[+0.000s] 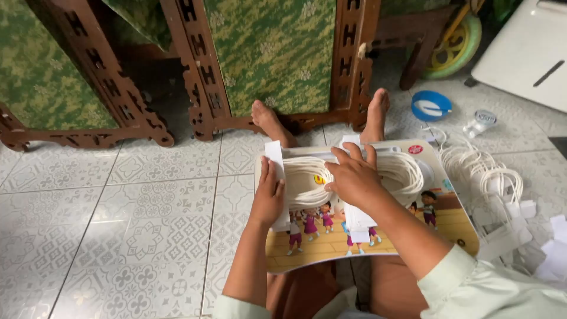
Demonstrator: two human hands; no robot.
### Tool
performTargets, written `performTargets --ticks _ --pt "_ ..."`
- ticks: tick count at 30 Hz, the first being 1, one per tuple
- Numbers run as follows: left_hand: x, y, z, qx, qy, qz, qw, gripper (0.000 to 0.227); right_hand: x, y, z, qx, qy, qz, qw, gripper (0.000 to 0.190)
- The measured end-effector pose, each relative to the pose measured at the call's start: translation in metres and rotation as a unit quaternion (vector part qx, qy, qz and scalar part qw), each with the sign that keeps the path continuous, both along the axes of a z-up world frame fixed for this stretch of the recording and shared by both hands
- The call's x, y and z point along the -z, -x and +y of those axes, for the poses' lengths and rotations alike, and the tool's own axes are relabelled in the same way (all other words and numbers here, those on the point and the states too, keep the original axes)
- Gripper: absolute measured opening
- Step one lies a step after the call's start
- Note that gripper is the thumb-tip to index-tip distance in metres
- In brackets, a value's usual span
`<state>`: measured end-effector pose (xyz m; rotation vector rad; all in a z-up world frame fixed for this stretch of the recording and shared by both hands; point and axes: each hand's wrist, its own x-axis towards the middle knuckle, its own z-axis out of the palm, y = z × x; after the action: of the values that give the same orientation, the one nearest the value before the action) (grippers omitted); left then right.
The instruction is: Assembling white cord handles by securing bundles of cord to cardboard templates using adhesive paper strips.
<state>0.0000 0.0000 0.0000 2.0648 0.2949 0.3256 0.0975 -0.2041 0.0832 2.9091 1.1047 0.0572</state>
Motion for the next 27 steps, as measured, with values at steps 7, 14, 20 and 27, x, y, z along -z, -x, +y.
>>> performTargets --ticks 7,14,20,27 --pt "-0.031 0.016 0.004 -0.028 0.295 -0.023 0.955 0.06 -0.035 0.041 -0.002 -0.032 -0.115 -0.004 0.993 0.041" --pt "-0.014 0.023 0.004 -0.029 0.388 0.011 0.921 0.061 -0.001 0.095 0.007 -0.101 -0.193 0.25 0.943 0.032" --pt "-0.012 0.021 -0.004 -0.025 0.373 -0.012 0.927 0.062 0.038 0.096 0.028 -0.082 -0.184 0.252 0.947 0.047" --pt "0.001 0.018 0.001 -0.031 0.402 -0.045 0.914 0.062 0.046 0.091 0.023 -0.109 -0.212 0.235 0.942 0.057"
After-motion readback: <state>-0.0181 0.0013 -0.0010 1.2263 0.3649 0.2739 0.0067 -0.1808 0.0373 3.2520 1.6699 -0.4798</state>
